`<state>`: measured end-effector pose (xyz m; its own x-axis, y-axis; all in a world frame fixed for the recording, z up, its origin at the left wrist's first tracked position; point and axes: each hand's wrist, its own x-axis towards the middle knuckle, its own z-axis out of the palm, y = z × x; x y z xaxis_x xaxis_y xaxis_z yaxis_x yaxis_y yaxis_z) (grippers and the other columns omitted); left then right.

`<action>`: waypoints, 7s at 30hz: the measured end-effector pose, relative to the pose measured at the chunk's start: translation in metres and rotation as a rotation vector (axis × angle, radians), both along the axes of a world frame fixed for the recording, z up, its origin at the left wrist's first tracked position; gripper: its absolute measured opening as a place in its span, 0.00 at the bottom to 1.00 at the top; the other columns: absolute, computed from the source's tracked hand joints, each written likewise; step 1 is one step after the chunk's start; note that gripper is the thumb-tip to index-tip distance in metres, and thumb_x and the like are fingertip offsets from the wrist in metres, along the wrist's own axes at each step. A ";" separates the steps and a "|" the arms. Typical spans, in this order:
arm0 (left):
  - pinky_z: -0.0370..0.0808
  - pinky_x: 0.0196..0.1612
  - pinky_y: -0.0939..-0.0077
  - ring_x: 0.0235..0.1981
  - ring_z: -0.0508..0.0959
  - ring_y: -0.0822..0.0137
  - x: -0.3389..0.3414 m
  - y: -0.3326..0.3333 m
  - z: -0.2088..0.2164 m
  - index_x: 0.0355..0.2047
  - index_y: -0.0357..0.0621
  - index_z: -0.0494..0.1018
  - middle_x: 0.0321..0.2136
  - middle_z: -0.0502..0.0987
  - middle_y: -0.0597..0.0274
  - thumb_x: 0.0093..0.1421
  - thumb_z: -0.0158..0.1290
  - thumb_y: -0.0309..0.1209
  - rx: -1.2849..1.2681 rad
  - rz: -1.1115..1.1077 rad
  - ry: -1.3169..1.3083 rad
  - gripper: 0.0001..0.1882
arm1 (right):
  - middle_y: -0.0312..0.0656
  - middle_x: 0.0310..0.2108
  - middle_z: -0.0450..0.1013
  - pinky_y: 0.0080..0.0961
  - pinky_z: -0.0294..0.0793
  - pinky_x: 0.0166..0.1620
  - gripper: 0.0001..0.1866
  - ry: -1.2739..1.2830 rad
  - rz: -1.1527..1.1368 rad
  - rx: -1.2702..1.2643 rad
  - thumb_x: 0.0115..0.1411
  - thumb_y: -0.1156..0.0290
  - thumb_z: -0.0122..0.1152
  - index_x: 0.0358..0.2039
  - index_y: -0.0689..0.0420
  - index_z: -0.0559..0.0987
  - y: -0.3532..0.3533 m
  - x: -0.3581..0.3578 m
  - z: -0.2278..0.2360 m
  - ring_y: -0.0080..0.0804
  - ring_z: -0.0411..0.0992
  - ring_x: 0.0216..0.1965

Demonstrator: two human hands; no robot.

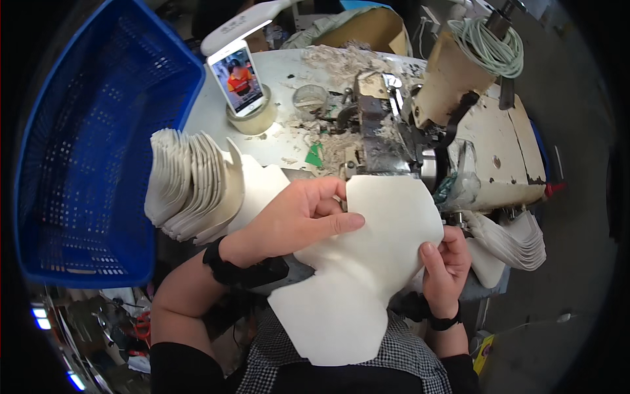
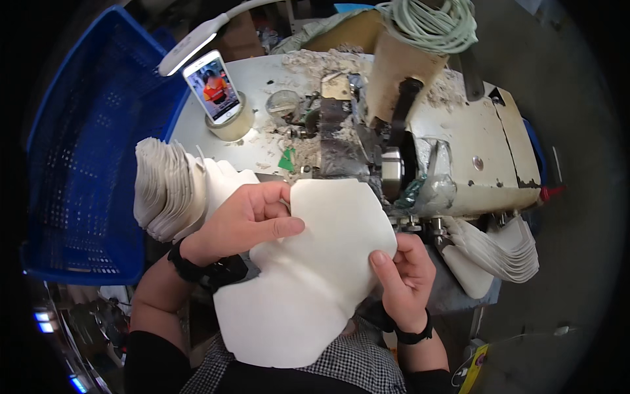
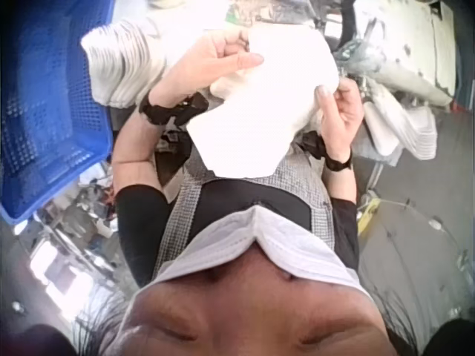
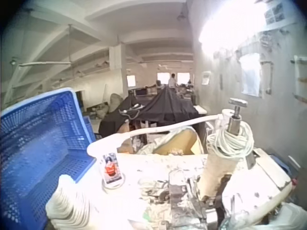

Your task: The person operates a sewing machine to stitch white fabric pieces into mask shapes. They repeatedly pick up flat fabric pieces, feed them through the machine, and stack the finished products. A smartphone is visible on the table playing a video.

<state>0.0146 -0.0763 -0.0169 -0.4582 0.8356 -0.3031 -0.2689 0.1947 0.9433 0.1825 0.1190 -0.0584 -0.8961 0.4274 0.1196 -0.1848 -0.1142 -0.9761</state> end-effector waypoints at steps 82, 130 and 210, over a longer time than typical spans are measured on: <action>0.68 0.34 0.68 0.28 0.75 0.59 -0.128 0.105 0.045 0.22 0.42 0.79 0.21 0.76 0.60 0.45 0.61 0.33 -0.172 -0.765 1.203 0.07 | 0.36 0.51 0.67 0.10 0.65 0.42 0.33 0.023 0.434 -0.343 0.64 0.81 0.50 0.67 0.58 0.51 -0.049 -0.038 -0.003 0.12 0.65 0.38; 0.74 0.27 0.69 0.19 0.77 0.60 -0.053 0.106 0.033 0.18 0.36 0.77 0.13 0.75 0.54 0.53 0.56 0.42 -0.480 -0.352 1.207 0.20 | 0.35 0.28 0.70 0.17 0.65 0.33 0.13 -0.260 -0.084 0.816 0.43 0.87 0.46 0.28 0.64 0.77 0.111 -0.065 0.089 0.19 0.68 0.29; 0.71 0.34 0.64 0.28 0.76 0.52 -0.062 0.073 0.035 0.30 0.42 0.74 0.22 0.76 0.53 0.54 0.55 0.32 -0.117 -0.522 1.153 0.08 | 0.53 0.54 0.69 0.27 0.62 0.58 0.38 -0.116 0.613 0.294 0.57 0.71 0.63 0.65 0.64 0.55 -0.011 0.032 0.032 0.40 0.68 0.56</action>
